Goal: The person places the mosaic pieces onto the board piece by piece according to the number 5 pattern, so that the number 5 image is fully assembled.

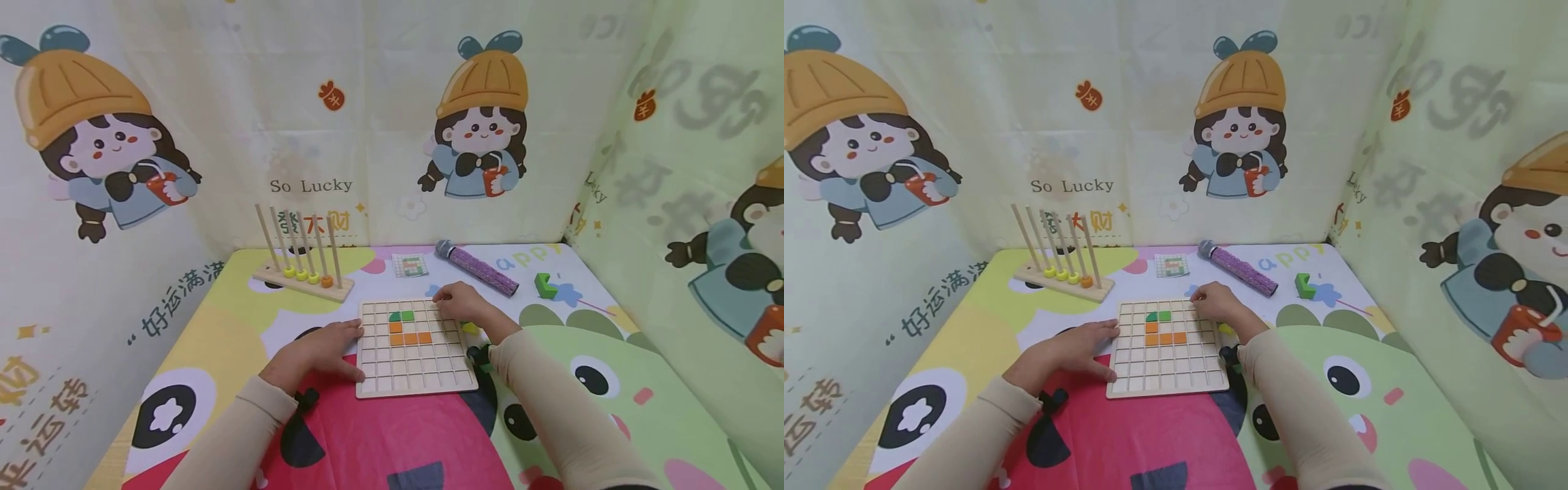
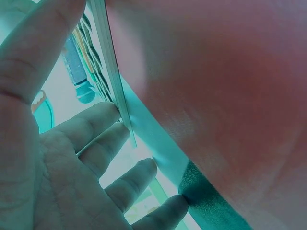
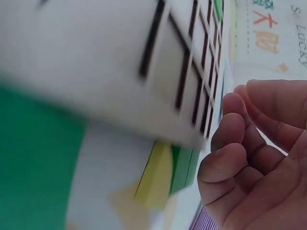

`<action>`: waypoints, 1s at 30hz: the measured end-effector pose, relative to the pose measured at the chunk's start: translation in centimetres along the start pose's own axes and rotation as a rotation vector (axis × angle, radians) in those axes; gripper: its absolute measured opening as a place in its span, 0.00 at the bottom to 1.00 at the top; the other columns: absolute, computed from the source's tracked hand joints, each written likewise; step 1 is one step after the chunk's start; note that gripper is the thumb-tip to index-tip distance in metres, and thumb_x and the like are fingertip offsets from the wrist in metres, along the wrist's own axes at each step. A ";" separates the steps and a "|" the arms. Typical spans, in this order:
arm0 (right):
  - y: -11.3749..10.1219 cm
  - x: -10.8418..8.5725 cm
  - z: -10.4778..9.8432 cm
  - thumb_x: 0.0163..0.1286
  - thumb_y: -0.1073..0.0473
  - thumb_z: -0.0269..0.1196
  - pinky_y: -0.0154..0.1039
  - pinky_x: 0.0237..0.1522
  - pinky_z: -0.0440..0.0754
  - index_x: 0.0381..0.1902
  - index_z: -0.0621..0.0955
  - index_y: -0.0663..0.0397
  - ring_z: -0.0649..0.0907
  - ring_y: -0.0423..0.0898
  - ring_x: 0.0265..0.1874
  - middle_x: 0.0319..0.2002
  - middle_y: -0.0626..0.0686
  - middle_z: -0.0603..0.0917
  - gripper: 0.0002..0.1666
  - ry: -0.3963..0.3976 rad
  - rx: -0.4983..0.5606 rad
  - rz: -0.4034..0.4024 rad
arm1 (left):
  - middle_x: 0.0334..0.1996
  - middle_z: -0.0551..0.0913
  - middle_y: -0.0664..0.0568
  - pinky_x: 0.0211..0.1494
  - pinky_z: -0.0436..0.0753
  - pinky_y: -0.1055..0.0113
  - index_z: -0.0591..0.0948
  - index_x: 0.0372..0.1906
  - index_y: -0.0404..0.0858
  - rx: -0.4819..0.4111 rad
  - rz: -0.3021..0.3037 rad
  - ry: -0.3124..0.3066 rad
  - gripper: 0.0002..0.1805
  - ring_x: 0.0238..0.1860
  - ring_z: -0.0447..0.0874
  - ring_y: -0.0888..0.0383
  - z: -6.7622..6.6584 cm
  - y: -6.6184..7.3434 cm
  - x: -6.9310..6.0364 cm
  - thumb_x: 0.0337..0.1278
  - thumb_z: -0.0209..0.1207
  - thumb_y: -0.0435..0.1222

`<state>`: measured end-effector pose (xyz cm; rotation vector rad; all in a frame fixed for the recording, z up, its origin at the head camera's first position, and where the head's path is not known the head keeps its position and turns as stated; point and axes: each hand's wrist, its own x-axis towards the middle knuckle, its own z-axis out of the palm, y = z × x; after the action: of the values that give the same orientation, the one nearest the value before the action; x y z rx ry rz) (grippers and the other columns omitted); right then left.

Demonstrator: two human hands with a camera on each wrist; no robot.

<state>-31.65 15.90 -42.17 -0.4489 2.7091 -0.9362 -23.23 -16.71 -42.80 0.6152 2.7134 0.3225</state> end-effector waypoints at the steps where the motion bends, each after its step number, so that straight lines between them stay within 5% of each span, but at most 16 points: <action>1: 0.3 -0.2 -0.1 0.79 0.59 0.55 0.51 0.53 0.83 0.57 0.85 0.57 0.82 0.57 0.56 0.55 0.59 0.85 0.17 0.004 -0.003 0.001 | 0.80 0.62 0.47 0.74 0.74 0.46 0.67 0.78 0.41 0.000 -0.001 -0.001 0.56 0.79 0.60 0.43 0.0 0.0 0.0 0.45 0.77 0.57; 10: 3.0 -1.0 -1.0 0.77 0.61 0.57 0.45 0.42 0.83 0.56 0.85 0.62 0.84 0.51 0.40 0.51 0.63 0.86 0.17 0.040 -0.097 0.053 | 0.80 0.63 0.46 0.74 0.75 0.47 0.67 0.78 0.40 0.014 -0.004 -0.007 0.56 0.79 0.61 0.43 0.0 -0.2 -0.1 0.44 0.77 0.57; 30: 4.0 -0.8 -1.7 0.63 0.64 0.64 0.48 0.48 0.84 0.52 0.85 0.62 0.86 0.54 0.43 0.44 0.61 0.89 0.19 0.047 -0.238 0.038 | 0.80 0.63 0.46 0.74 0.74 0.46 0.68 0.78 0.40 0.009 -0.001 0.001 0.56 0.80 0.61 0.43 0.0 -0.1 0.1 0.44 0.77 0.57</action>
<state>-32.30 20.12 -43.31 -0.4215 2.8745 -0.6242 -23.35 -16.70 -42.87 0.6167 2.7174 0.3102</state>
